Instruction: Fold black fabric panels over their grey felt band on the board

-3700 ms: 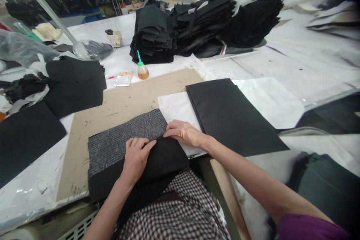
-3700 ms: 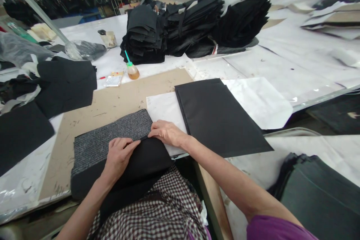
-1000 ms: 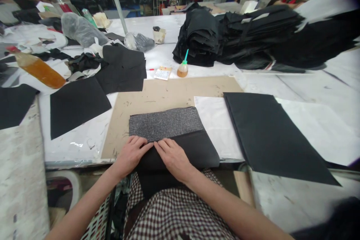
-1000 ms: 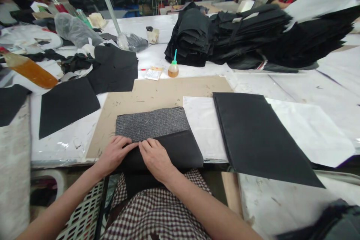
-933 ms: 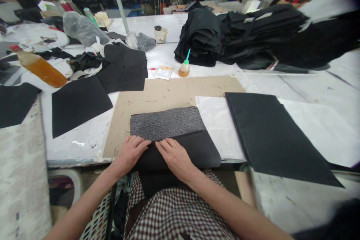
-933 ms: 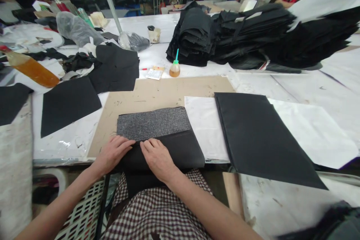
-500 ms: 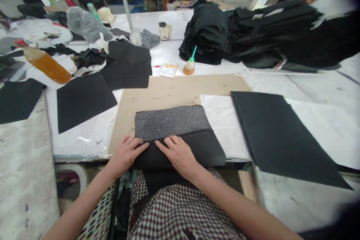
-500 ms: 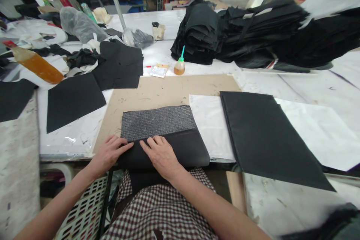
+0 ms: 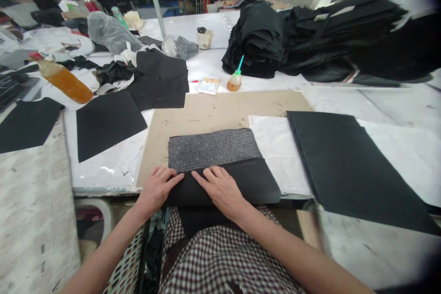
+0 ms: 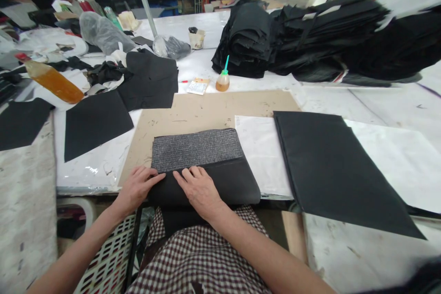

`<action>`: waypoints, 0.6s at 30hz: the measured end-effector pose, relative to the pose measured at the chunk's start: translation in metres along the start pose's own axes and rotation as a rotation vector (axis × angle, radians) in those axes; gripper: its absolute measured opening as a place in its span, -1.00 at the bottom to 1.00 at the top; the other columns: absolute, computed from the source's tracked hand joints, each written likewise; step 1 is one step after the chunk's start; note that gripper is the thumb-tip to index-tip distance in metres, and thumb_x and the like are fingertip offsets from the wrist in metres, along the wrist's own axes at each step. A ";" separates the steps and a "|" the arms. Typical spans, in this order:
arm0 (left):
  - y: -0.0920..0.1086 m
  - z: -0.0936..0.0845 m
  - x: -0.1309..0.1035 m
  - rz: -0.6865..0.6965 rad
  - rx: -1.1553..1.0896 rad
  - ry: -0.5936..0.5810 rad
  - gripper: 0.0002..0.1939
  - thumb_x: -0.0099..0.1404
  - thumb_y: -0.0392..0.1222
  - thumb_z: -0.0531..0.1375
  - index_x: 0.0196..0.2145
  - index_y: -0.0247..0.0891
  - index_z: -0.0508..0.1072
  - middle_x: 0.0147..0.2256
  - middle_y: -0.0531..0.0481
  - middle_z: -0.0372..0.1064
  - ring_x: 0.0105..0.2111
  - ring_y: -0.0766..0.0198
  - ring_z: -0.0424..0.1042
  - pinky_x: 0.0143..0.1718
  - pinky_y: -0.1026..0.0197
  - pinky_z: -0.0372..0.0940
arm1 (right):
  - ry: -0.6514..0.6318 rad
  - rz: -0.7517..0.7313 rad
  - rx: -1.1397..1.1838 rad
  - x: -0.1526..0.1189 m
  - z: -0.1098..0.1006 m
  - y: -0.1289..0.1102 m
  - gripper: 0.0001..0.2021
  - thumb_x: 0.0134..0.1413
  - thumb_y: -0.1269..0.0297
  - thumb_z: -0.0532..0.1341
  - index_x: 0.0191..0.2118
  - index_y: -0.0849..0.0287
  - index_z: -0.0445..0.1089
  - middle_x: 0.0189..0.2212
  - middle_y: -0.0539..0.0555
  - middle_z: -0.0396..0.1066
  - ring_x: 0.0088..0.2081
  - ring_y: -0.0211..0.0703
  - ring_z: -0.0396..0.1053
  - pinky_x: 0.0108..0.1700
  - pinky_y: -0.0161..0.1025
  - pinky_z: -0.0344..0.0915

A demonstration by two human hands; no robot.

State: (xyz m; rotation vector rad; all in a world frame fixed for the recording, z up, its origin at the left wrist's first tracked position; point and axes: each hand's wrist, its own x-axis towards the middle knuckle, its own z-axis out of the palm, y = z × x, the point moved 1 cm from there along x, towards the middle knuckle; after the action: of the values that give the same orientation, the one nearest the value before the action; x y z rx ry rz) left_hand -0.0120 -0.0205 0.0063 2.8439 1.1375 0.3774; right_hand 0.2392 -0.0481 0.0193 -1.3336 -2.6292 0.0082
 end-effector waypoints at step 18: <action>-0.003 -0.033 -0.034 -0.023 0.274 -0.100 -0.64 0.40 -0.36 0.06 0.10 -0.18 0.41 -0.05 -0.14 0.42 -0.07 0.06 0.34 0.03 -0.06 0.15 | 0.050 0.000 0.019 -0.002 0.001 0.001 -0.58 0.31 0.42 0.08 0.25 0.13 0.23 -0.17 0.13 0.33 -0.16 -0.01 0.21 -0.08 -0.06 0.22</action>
State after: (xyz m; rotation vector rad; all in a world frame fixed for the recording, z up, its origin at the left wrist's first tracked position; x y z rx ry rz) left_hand -0.0459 -0.0428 0.0311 3.0340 1.2912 0.0805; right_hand 0.2406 -0.0488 0.0181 -1.3100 -2.5812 0.0002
